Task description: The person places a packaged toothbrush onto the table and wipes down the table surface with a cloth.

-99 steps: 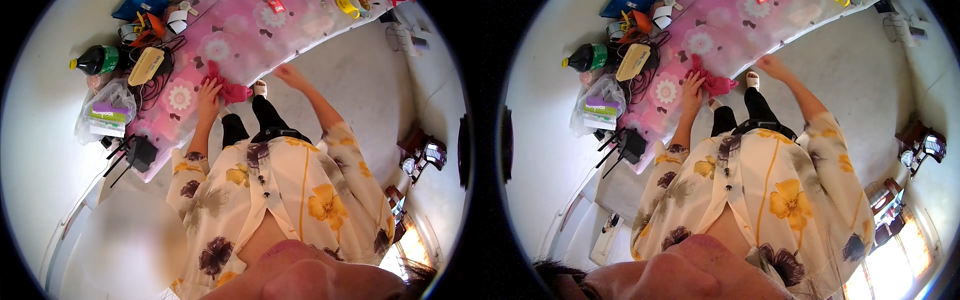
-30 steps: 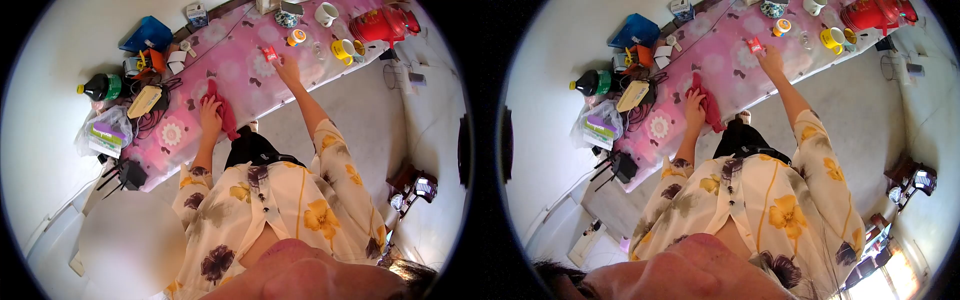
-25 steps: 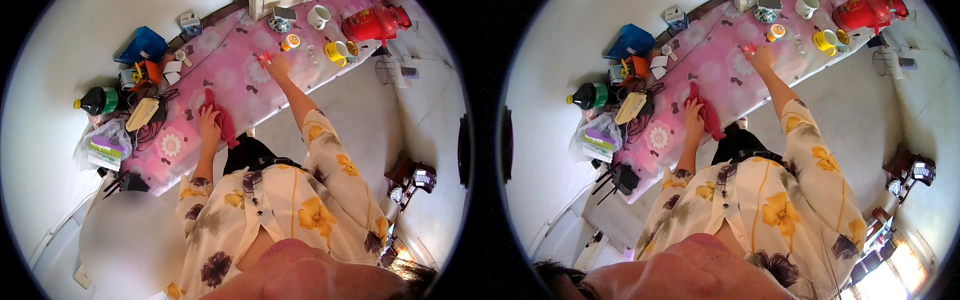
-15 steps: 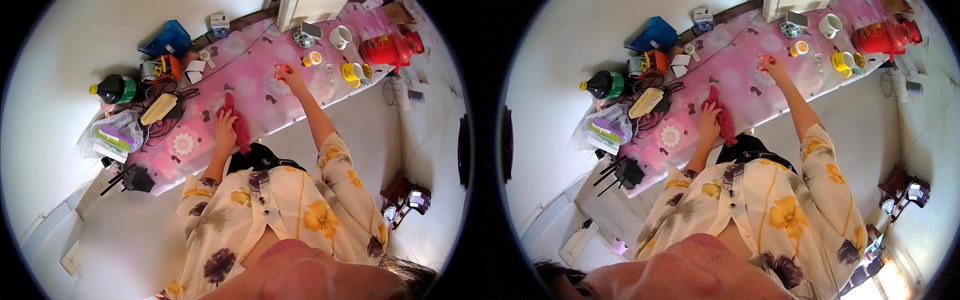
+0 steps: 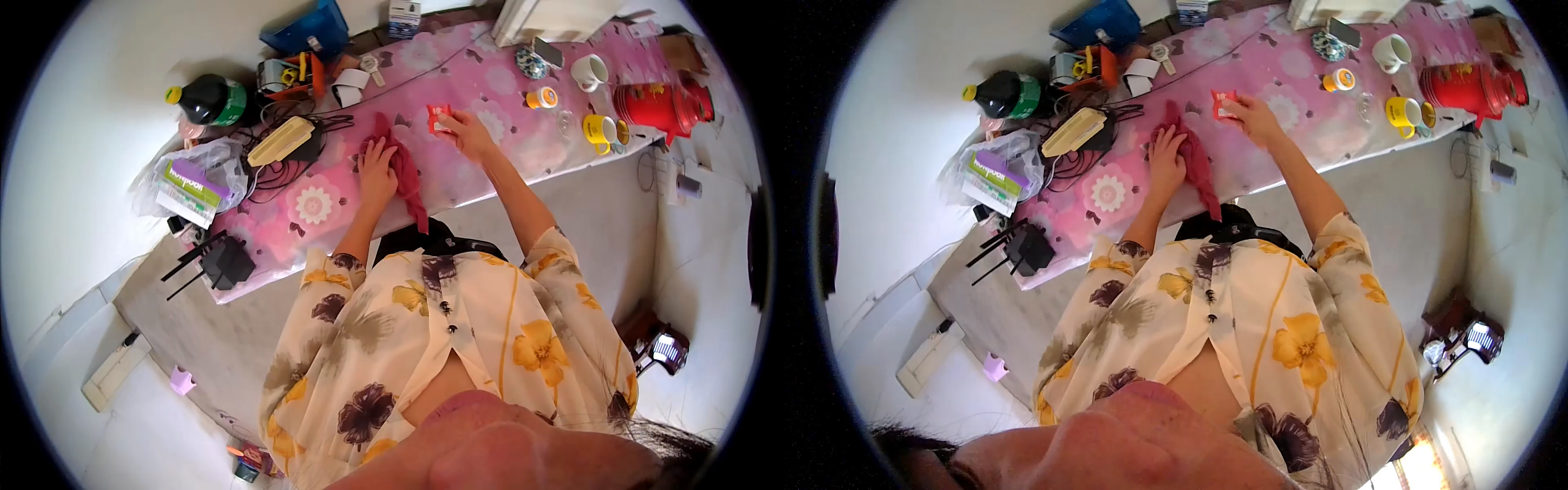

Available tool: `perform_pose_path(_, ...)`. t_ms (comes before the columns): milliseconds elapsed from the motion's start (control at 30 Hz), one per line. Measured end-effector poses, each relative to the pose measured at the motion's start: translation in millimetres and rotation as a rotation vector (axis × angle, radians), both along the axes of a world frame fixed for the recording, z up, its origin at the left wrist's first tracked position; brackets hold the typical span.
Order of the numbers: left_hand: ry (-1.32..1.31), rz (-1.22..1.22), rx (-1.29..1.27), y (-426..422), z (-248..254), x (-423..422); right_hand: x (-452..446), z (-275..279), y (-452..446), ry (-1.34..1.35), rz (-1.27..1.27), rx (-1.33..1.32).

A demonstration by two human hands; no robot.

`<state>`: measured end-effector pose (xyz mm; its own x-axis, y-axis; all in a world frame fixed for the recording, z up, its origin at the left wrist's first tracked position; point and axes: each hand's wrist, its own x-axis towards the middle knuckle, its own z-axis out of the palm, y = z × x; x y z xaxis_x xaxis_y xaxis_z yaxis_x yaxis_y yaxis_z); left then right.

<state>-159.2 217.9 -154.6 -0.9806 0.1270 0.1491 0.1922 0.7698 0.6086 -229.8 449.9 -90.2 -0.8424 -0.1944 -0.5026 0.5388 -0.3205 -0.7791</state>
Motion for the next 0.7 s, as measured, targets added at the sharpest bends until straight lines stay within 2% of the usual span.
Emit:
perform_pose_path(33,0.002,0.001,0.008,-2.9,6.2,-1.3,0.9,-1.9,-4.8,0.003,0.043,0.143)
perform_pose_path(67,0.002,0.001,0.008,6.8,9.9,-2.8,7.3,-2.0,6.3,0.004,0.043,0.143)
perform_pose_path(133,0.013,0.127,0.322,-5.7,30.8,-2.4,7.4,1.2,-19.1,0.108,0.373,0.337)
perform_pose_path(167,0.014,0.127,0.323,5.9,39.8,-6.3,18.2,4.1,-21.4,0.109,0.373,0.337)
perform_pose_path(233,-0.428,0.225,0.983,-1.8,59.1,-4.3,30.0,9.7,-57.6,0.299,0.431,0.420)
perform_pose_path(267,-0.427,0.225,0.984,1.4,54.5,-5.2,27.7,13.0,-56.5,0.297,0.496,0.437)
perform_pose_path(300,-0.537,0.215,1.031,-12.5,49.0,-6.5,22.9,11.9,-73.0,0.326,0.543,0.414)
perform_pose_path(333,-0.666,0.183,1.083,-22.5,48.6,-6.5,28.0,11.3,-84.8,0.400,0.539,0.404)
perform_pose_path(367,-0.666,0.183,1.085,-19.1,46.4,-6.1,36.7,10.9,-82.7,0.461,0.508,0.408)
perform_pose_path(400,-0.577,0.190,1.112,-33.9,52.8,1.3,38.6,10.8,-89.8,0.345,0.555,0.347)
perform_pose_path(433,-0.506,0.162,1.144,-40.9,55.6,6.1,41.5,14.2,-94.3,0.353,0.581,0.336)
perform_pose_path(500,-0.456,0.217,1.164,-53.6,59.4,15.2,44.4,18.5,-99.0,0.192,0.528,0.161)
perform_pose_path(567,-0.370,0.385,1.133,-70.6,61.8,23.6,44.5,12.3,-95.6,0.173,0.505,0.158)
perform_pose_path(633,-0.107,0.759,1.266,-131.9,86.6,33.3,39.7,1.6,-91.1,0.213,0.524,0.266)
perform_pose_path(667,-0.051,0.787,1.036,-143.9,65.3,35.0,39.5,-1.0,-84.9,0.212,0.524,0.266)
perform_pose_path(700,0.117,0.901,1.040,-178.7,79.9,29.3,42.0,-2.6,-80.7,0.186,0.514,0.286)
